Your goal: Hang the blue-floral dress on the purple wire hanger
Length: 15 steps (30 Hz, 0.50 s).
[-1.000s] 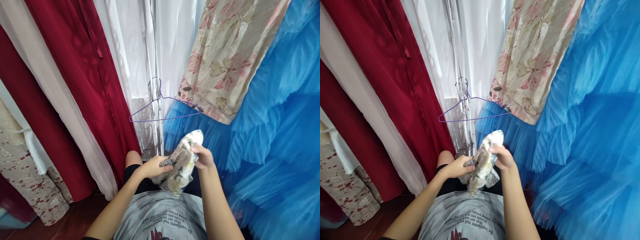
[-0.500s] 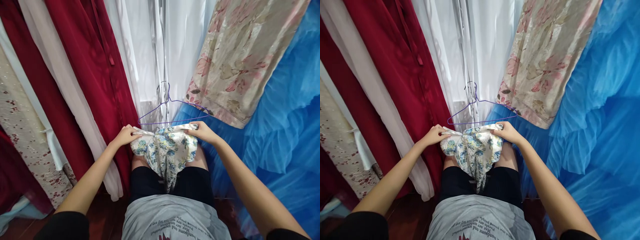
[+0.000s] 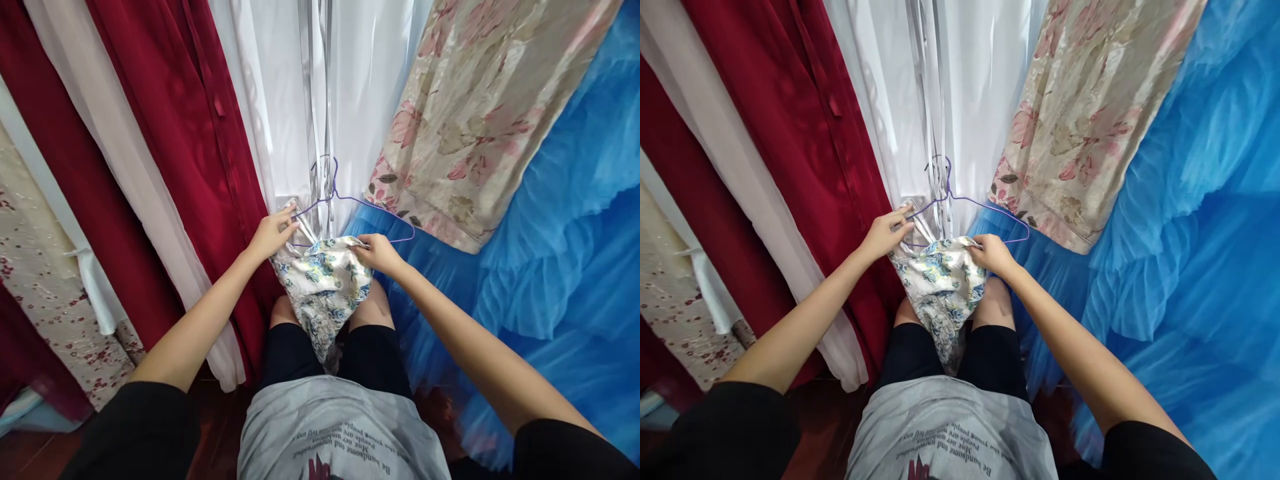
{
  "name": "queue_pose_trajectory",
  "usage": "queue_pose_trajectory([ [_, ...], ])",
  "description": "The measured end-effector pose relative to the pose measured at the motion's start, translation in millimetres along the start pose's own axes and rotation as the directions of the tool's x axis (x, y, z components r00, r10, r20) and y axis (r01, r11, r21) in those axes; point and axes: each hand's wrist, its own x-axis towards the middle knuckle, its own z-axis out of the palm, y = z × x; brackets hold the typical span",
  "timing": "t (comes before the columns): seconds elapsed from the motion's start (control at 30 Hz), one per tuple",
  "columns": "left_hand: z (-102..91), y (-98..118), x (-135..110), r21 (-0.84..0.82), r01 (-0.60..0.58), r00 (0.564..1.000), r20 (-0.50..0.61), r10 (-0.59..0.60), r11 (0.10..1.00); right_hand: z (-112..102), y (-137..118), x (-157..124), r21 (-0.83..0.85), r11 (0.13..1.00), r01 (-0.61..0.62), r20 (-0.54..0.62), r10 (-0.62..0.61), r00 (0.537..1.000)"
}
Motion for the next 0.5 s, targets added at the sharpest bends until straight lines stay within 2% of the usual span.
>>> queue_pose_trajectory([
  [0.07, 13.1, 14, 9, -0.010, -0.039, 0.998, -0.053, 0.039, 0.999, -6, -4, -6, 0.011, 1.000, 0.007, 0.017, -0.007, 1.000],
  [0.13, 25.9, 23, 17, 0.028, -0.002, 0.985, -0.173, 0.007, 1.000, -16, -2, -12, 0.062, 0.998, 0.021, 0.023, -0.022, 0.999],
  [0.2, 35.4, 28, 22, 0.063, 0.042, 0.965, -0.260, -0.025, 0.997, -28, 5, -19, 0.119, 0.993, 0.026, -0.059, -0.019, 0.998],
  [0.23, 38.4, 29, 24, 0.075, 0.049, 0.964, -0.265, -0.028, 0.996, -35, 10, -22, 0.128, 0.992, 0.019, -0.136, -0.001, 0.991],
  [0.33, 40.1, 30, 27, 0.092, 0.023, 0.982, -0.189, -0.005, 0.995, -57, 27, -30, 0.082, 0.995, -0.060, -0.379, 0.087, 0.921],
  [0.4, 37.0, 31, 27, 0.100, 0.012, 0.990, -0.144, 0.003, 0.995, -71, 36, -31, 0.024, 0.993, -0.113, -0.456, 0.111, 0.883],
  [0.5, 29.7, 30, 27, 0.135, 0.005, 0.997, -0.076, 0.006, 0.991, -85, 42, -27, -0.020, 0.988, -0.154, -0.508, 0.123, 0.853],
])
